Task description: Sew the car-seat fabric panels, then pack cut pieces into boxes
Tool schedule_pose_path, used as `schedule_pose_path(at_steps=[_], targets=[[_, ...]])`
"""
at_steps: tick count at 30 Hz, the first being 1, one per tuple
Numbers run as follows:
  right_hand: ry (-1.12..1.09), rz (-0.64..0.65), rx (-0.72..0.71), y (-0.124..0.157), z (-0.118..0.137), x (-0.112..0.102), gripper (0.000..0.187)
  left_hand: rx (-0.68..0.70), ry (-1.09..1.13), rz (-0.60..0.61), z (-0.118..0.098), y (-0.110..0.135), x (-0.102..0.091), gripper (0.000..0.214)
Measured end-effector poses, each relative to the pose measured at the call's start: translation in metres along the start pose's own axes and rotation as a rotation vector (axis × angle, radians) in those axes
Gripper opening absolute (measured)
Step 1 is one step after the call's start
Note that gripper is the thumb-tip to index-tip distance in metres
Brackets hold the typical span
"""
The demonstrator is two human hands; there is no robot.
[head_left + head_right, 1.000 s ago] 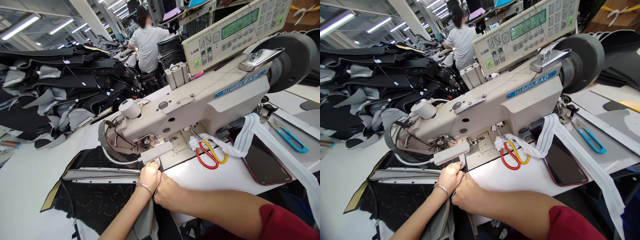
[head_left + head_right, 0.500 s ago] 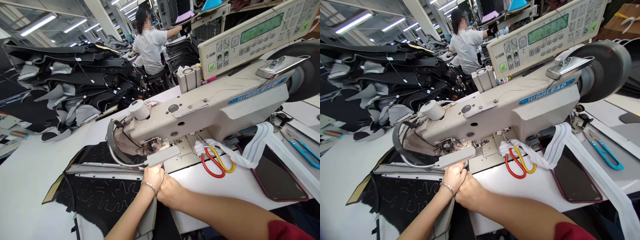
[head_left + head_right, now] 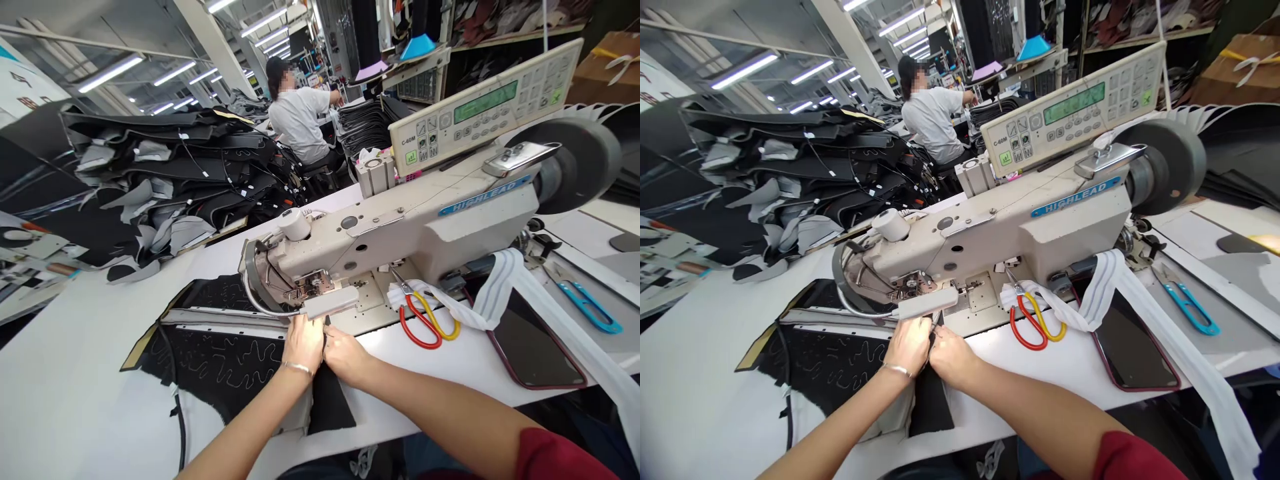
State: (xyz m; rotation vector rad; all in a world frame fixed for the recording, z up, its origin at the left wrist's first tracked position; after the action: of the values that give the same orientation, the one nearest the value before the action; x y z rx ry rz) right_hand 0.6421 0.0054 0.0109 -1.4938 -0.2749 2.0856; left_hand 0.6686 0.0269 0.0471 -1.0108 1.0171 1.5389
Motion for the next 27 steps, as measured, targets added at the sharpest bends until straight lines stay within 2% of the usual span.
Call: schedule_pose_path(at_steps=[3, 6, 7, 9, 12, 14, 16, 19, 22, 27], targets=[[-0.07, -0.007, 0.103, 0.003, -0.009, -0.013, 0.019, 0.025, -0.073, 0.104, 0.008, 0.017, -0.015, 0.046], [-0.07, -0.024, 0.183, 0.004, -0.011, -0.029, 0.019, 0.029, 0.01, 0.29, 0.018, 0.018, -0.025, 0.061], [-0.043, -0.04, 0.143, 0.003, -0.005, -0.034, 0.021, 0.026, 0.029, 0.341, 0.019, 0.016, -0.029, 0.057], [0.001, -0.068, -0.027, 0.001, 0.014, -0.042, 0.027, -0.002, 0.016, 0.393, 0.019, 0.008, -0.037, 0.042], [0.022, -0.063, -0.364, 0.007, 0.046, -0.04, 0.03, 0.007, -0.086, 0.313, 0.01, -0.001, -0.039, 0.026], [0.05, -0.028, -0.427, 0.012, 0.051, -0.03, 0.028, 0.106, -0.148, 0.225, -0.002, 0.002, -0.027, 0.026], [0.111, -0.001, -0.317, 0.013, 0.043, -0.02, 0.024, 0.207, -0.178, 0.144, -0.012, 0.011, -0.008, 0.029], [0.151, 0.03, -0.155, 0.017, 0.032, -0.013, 0.019, 0.223, -0.185, -0.013, -0.01, 0.024, 0.008, 0.04], [0.118, 0.044, -0.116, 0.019, 0.032, -0.012, 0.019, 0.186, -0.152, -0.098, -0.003, 0.031, 0.013, 0.049], [0.111, 0.061, -0.092, 0.017, 0.031, -0.01, 0.022, 0.189, -0.018, -0.223, 0.001, 0.036, 0.01, 0.048]])
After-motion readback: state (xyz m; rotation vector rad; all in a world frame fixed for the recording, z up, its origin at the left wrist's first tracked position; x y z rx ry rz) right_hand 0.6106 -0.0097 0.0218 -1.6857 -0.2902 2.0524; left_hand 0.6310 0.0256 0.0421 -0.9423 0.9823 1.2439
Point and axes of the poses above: each hand's wrist, its own y-axis away from the middle knuckle, its own x-axis out of the palm, z = x × y, the point moved 9 cm from there along -y, towards the middle knuckle, and after that the axes turned 7 degrees about x, right-handed, at the moved point
